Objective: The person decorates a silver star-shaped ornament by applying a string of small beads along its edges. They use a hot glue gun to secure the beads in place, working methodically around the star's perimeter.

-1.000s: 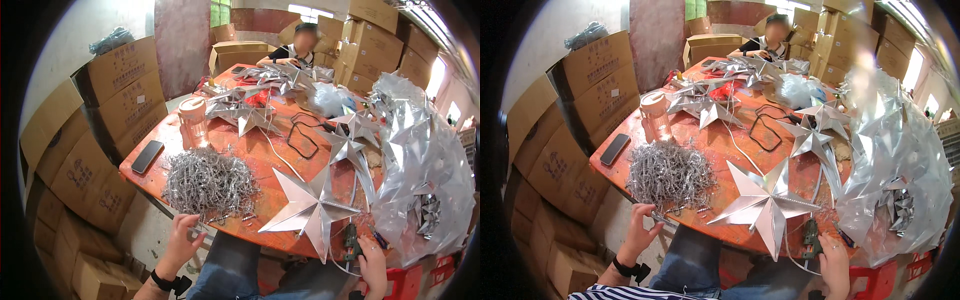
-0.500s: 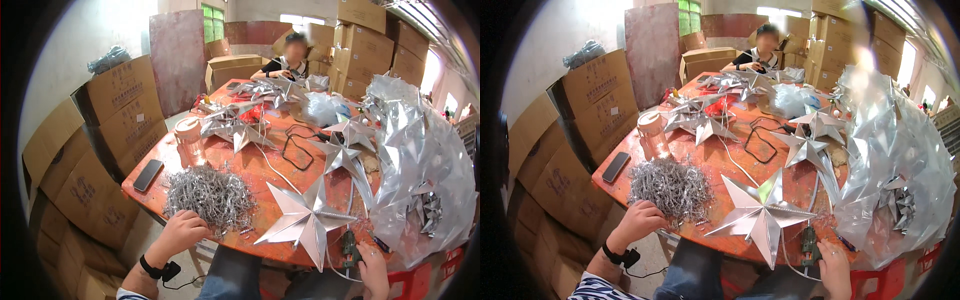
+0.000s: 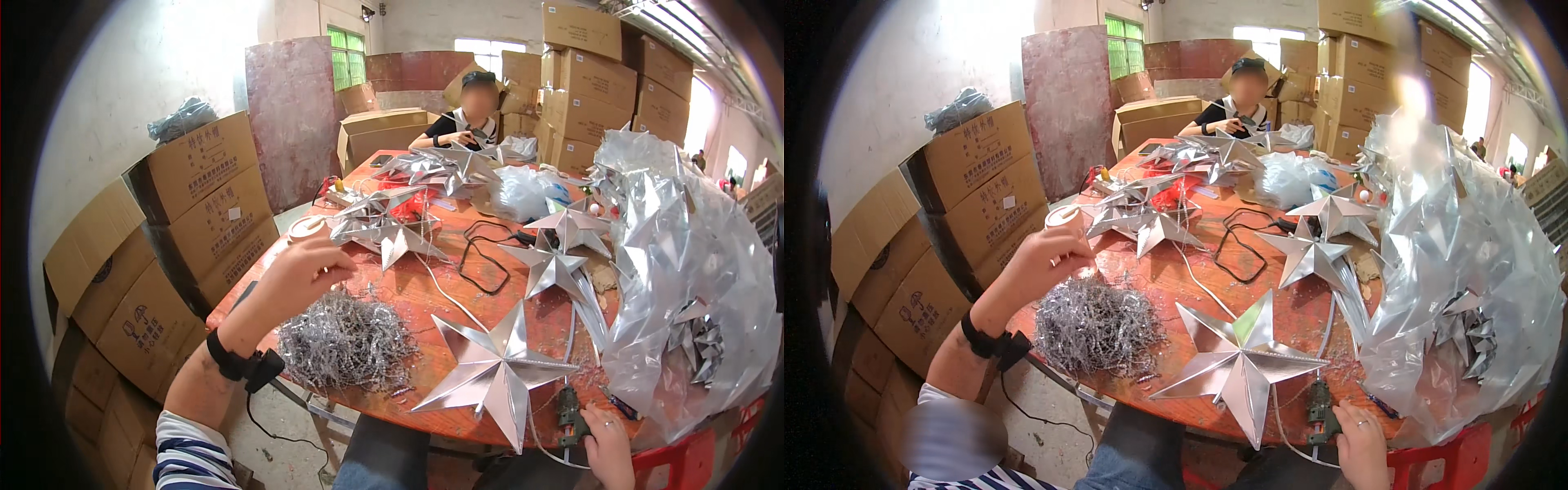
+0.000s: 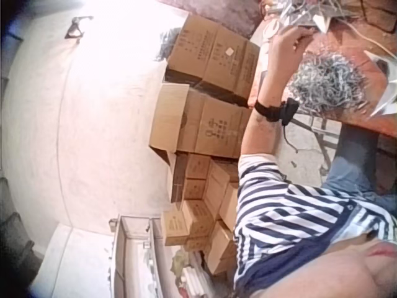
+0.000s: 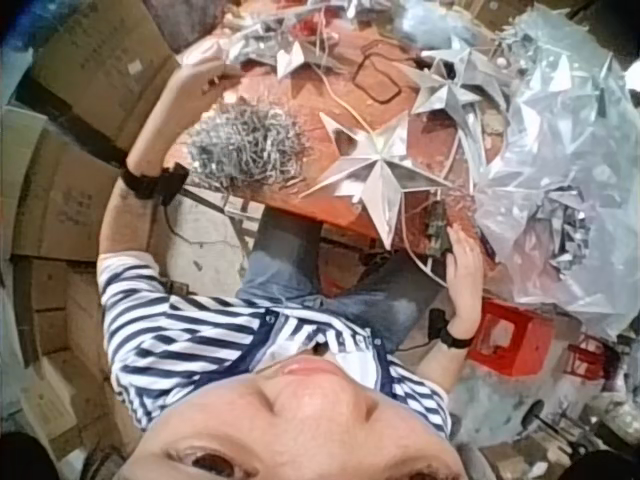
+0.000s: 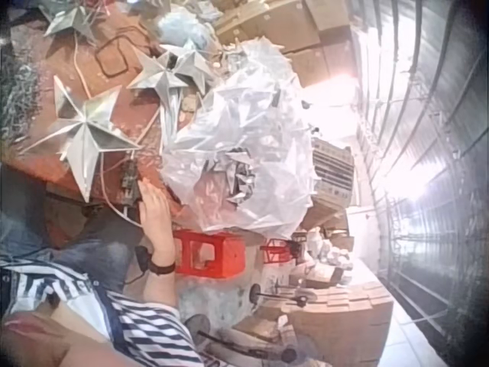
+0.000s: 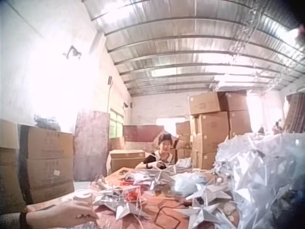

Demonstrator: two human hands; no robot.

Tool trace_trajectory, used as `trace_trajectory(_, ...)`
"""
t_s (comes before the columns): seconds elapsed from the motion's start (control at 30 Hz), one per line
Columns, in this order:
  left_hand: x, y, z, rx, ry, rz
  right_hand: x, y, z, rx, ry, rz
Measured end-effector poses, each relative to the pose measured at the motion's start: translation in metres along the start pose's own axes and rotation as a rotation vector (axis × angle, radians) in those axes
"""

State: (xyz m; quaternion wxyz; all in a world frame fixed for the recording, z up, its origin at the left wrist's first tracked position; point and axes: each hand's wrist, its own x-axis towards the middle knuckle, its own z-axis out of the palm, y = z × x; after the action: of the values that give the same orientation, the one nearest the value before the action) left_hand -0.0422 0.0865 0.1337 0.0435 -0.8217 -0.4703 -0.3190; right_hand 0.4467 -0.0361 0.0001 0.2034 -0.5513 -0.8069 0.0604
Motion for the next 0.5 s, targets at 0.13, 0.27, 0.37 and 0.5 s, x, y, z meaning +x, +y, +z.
trace_trajectory(0.13, 0.02, -0.012, -0.002, -0.254, 0.055, -0.141, -0.001, 0.0, 0.0, 0.007, 0.012, -0.006)
trace_trajectory(0.27, 0.046, -0.018, -0.016, -0.668, 0.134, -0.368, -0.002, 0.0, 0.001, 0.008, 0.025, -0.017)
trace_trajectory(0.37, 0.069, -0.023, -0.025, -0.959, 0.286, -0.332, -0.003, 0.002, 0.001, 0.009, 0.025, -0.012)
trace_trajectory(0.5, 0.091, 0.002, -0.051, -0.975, 0.318, -0.288, 0.0, 0.001, 0.006, 0.022, 0.02, -0.02)
